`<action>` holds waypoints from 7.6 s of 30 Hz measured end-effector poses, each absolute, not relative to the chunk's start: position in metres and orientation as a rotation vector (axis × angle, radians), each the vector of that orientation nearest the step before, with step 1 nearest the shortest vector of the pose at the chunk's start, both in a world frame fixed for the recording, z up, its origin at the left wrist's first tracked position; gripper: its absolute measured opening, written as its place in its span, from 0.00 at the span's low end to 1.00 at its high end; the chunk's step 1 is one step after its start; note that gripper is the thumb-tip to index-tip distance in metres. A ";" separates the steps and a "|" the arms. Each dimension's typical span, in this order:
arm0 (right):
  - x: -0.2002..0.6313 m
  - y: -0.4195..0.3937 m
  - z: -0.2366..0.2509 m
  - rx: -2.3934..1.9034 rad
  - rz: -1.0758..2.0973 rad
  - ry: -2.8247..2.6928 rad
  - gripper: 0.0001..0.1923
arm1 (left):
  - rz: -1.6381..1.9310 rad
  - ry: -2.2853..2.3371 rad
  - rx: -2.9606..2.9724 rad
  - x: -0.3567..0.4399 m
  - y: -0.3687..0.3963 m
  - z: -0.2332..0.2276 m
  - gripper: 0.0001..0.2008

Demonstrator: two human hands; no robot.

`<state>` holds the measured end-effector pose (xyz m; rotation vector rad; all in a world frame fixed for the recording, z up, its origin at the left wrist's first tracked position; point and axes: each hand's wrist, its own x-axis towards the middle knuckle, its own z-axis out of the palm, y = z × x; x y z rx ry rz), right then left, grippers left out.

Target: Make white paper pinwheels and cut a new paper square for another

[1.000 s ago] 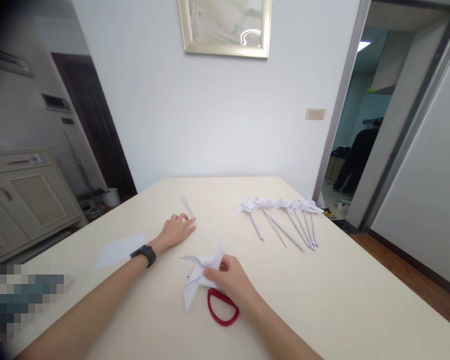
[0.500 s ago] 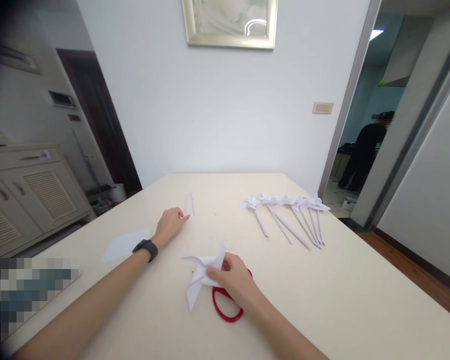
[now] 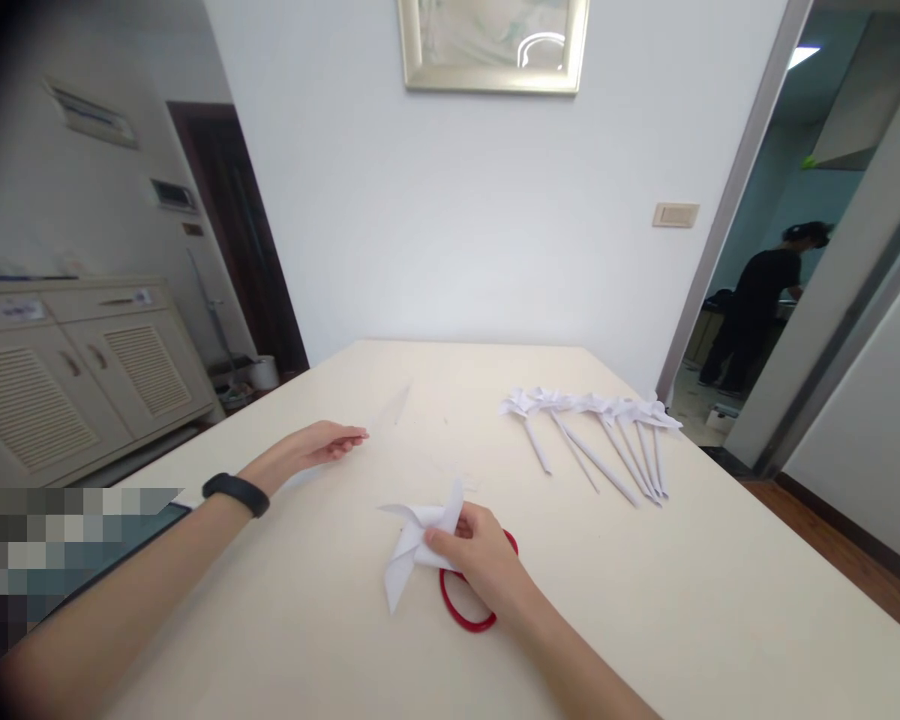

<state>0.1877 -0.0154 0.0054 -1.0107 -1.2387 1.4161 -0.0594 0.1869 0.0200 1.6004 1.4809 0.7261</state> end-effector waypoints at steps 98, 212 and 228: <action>0.185 -0.030 0.007 -0.593 1.745 -1.324 0.11 | 0.407 0.684 1.596 -0.014 0.036 0.013 0.15; 0.189 -0.019 0.001 -0.734 1.575 -1.060 0.06 | 0.188 0.586 1.655 -0.003 0.013 0.008 0.15; 0.189 -0.018 0.000 -0.808 1.535 -1.060 0.05 | 0.193 0.600 1.658 -0.002 0.011 0.010 0.16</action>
